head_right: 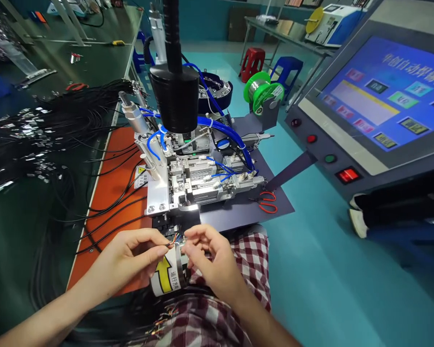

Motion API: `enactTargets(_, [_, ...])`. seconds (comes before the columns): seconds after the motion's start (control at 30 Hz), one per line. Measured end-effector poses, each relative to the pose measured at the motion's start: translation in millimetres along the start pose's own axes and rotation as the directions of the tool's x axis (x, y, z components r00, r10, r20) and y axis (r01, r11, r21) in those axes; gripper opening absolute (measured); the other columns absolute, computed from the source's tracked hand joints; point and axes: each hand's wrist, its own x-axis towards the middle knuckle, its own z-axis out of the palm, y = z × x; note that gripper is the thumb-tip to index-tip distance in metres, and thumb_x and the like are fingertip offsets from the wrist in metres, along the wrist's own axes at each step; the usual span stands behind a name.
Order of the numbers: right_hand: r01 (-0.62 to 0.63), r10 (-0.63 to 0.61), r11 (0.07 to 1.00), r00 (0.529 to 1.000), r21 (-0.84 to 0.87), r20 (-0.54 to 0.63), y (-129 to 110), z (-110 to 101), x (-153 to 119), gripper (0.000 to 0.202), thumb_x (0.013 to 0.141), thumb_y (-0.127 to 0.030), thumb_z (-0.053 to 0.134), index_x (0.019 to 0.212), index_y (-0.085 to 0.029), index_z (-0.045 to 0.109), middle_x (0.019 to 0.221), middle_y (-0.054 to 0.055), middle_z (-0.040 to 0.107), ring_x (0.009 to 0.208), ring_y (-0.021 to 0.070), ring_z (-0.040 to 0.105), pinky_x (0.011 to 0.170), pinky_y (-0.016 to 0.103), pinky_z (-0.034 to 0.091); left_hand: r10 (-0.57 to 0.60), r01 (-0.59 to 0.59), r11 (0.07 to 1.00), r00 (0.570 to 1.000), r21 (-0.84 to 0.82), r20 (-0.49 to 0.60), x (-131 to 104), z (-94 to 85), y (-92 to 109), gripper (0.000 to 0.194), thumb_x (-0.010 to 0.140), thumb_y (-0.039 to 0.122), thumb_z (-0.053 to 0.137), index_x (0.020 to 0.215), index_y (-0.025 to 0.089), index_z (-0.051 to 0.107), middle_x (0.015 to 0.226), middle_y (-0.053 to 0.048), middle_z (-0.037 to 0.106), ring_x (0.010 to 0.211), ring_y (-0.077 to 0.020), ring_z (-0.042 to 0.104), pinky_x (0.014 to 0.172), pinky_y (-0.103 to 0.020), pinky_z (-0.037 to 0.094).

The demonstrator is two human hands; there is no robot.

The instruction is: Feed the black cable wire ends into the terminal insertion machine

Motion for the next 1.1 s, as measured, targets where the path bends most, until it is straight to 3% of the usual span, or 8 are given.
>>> enactTargets(0.2, [-0.045,0.045,0.999,0.998,-0.015,-0.032,2,7,4,0.007,0.081,-0.025,0.060,0.081,-0.017,0.059,0.067,-0.003,0.056,0.056,0.0088,0.051,0.053,0.021,0.042,0.026,-0.026,1.000,1.000,0.006,-0.016,3,1.7,-3,0.018,0.080,0.029,0.059,0.071,0.014,0.062,0.061,0.001,0.056,0.055,-0.0102,0.049,0.049,-0.020,0.038])
enactTargets(0.33, [-0.044,0.042,0.999,0.997,-0.028,-0.058,3,11,6,0.013,0.081,-0.027,0.061,0.074,-0.017,0.057,0.062,-0.004,0.052,0.052,0.0079,0.048,0.051,0.020,0.040,0.080,-0.079,0.996,0.996,0.035,-0.037,5,3.2,-5,0.014,0.082,0.029,0.057,0.082,0.016,0.063,0.071,0.000,0.058,0.067,-0.0127,0.051,0.059,-0.022,0.040])
enactTargets(0.5, [-0.034,0.030,0.998,0.997,-0.058,-0.075,7,13,6,0.010,0.083,-0.026,0.058,0.077,-0.017,0.057,0.064,-0.004,0.052,0.052,0.0077,0.047,0.050,0.020,0.038,0.106,-0.101,0.992,0.992,0.080,-0.061,1,5.3,-5,0.014,0.084,0.031,0.055,0.080,0.018,0.060,0.064,0.004,0.052,0.061,-0.0102,0.047,0.053,-0.019,0.036])
enactTargets(0.67, [0.040,-0.044,0.979,0.999,-0.198,-0.013,6,10,4,0.011,0.086,-0.022,0.055,0.075,-0.019,0.056,0.069,-0.003,0.053,0.058,0.0095,0.048,0.054,0.022,0.040,0.056,-0.061,0.994,0.997,0.088,0.054,-3,-0.2,4,0.021,0.087,0.033,0.050,0.081,0.018,0.064,0.065,0.003,0.055,0.060,-0.0088,0.049,0.048,-0.017,0.034])
enactTargets(0.77, [0.196,-0.178,0.925,0.980,-0.327,0.086,1,4,4,0.011,0.086,-0.019,0.053,0.075,-0.019,0.056,0.071,-0.001,0.055,0.064,0.0119,0.050,0.060,0.025,0.041,-0.067,0.084,0.993,0.979,-0.078,0.194,-2,-5.1,1,0.018,0.083,0.032,0.057,0.077,0.016,0.061,0.061,0.003,0.057,0.052,-0.0076,0.052,0.044,-0.016,0.034])
enactTargets(0.87, [0.391,-0.318,0.836,0.917,-0.386,0.239,-2,-2,9,0.011,0.086,-0.019,0.053,0.076,-0.020,0.057,0.071,0.000,0.057,0.067,0.0147,0.052,0.065,0.028,0.041,-0.140,0.233,0.936,0.935,-0.263,0.327,1,-5.2,-6,0.019,0.078,0.032,0.064,0.075,0.015,0.057,0.058,0.001,0.061,0.043,-0.0083,0.055,0.037,-0.015,0.033])
enactTargets(0.97, [0.419,-0.349,0.784,0.908,-0.457,0.233,0,-4,15,0.014,0.087,-0.019,0.052,0.075,-0.021,0.058,0.071,0.002,0.058,0.070,0.0168,0.052,0.066,0.031,0.040,-0.161,0.245,0.908,0.953,-0.339,0.258,2,-1.2,-8,0.018,0.075,0.029,0.066,0.074,0.014,0.056,0.053,0.001,0.061,0.043,-0.0090,0.057,0.038,-0.015,0.036])
enactTargets(1.1, [0.158,-0.171,0.938,0.985,-0.309,-0.015,3,0,16,0.008,0.086,-0.024,0.054,0.080,-0.021,0.059,0.073,0.001,0.058,0.063,0.0144,0.052,0.060,0.028,0.042,-0.146,0.141,0.964,0.989,-0.224,-0.003,0,3.6,-1,0.016,0.074,0.027,0.066,0.070,0.014,0.058,0.053,0.001,0.061,0.048,-0.0103,0.058,0.041,-0.016,0.041])
